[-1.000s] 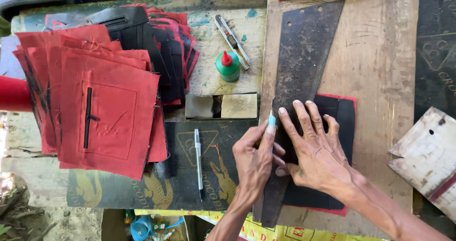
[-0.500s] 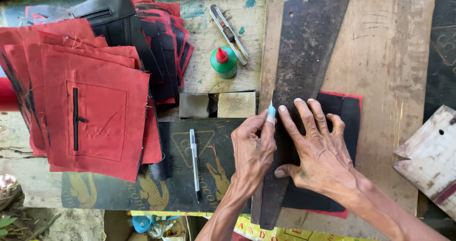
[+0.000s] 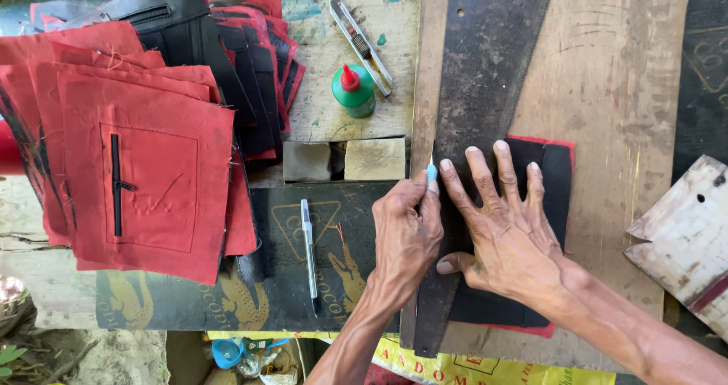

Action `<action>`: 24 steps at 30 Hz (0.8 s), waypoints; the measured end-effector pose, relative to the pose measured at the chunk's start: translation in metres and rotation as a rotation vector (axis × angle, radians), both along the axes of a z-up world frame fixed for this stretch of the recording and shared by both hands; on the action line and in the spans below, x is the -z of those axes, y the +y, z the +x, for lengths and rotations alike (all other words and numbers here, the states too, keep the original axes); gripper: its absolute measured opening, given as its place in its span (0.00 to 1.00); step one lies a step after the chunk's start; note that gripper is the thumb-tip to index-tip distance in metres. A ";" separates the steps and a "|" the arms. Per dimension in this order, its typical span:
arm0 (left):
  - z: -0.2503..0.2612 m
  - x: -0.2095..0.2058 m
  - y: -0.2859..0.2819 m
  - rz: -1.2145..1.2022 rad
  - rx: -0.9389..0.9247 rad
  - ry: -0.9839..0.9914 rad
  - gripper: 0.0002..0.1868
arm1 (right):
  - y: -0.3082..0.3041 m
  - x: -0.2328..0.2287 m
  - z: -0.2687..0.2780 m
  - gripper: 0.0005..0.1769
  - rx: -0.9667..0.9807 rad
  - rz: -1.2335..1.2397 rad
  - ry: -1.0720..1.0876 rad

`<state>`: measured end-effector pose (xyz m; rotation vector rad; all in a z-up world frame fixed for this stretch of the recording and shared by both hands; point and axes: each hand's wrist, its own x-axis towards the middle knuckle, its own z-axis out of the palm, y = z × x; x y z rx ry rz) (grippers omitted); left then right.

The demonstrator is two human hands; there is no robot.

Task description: The person uses a utility knife and a metal ruler to cut a black fabric piece on a wooden workbench. They align the ruler, cut along the edge, and then use a wooden template to mark the fabric with a pen before continuing to cut additional pieces.

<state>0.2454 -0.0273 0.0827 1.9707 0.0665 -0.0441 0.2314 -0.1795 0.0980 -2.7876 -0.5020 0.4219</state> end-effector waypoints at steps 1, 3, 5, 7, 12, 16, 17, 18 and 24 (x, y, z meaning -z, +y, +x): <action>0.000 0.001 0.000 -0.006 0.004 -0.015 0.08 | 0.001 0.000 0.000 0.74 -0.008 -0.009 -0.006; -0.004 0.002 0.000 -0.011 0.001 -0.019 0.08 | 0.001 0.000 0.000 0.74 -0.023 -0.036 0.002; -0.005 0.002 0.000 -0.008 -0.003 -0.018 0.08 | 0.002 0.000 0.001 0.74 -0.041 -0.063 0.003; -0.002 0.003 0.001 0.000 0.004 -0.009 0.08 | 0.004 -0.001 0.002 0.73 -0.065 -0.088 0.000; -0.010 0.000 0.003 -0.016 0.004 -0.065 0.07 | 0.005 -0.004 0.002 0.74 -0.069 -0.088 0.009; -0.029 -0.004 0.008 -0.008 0.015 0.006 0.06 | 0.005 -0.004 0.000 0.75 -0.059 -0.105 0.036; -0.036 -0.005 0.010 -0.018 0.020 0.023 0.06 | 0.005 -0.005 -0.001 0.75 -0.057 -0.099 0.032; -0.042 -0.006 0.012 0.002 0.020 0.015 0.05 | 0.006 -0.005 -0.001 0.75 -0.053 -0.092 0.026; -0.074 -0.010 0.017 0.013 -0.011 0.013 0.04 | 0.010 -0.006 -0.008 0.72 0.010 -0.013 0.021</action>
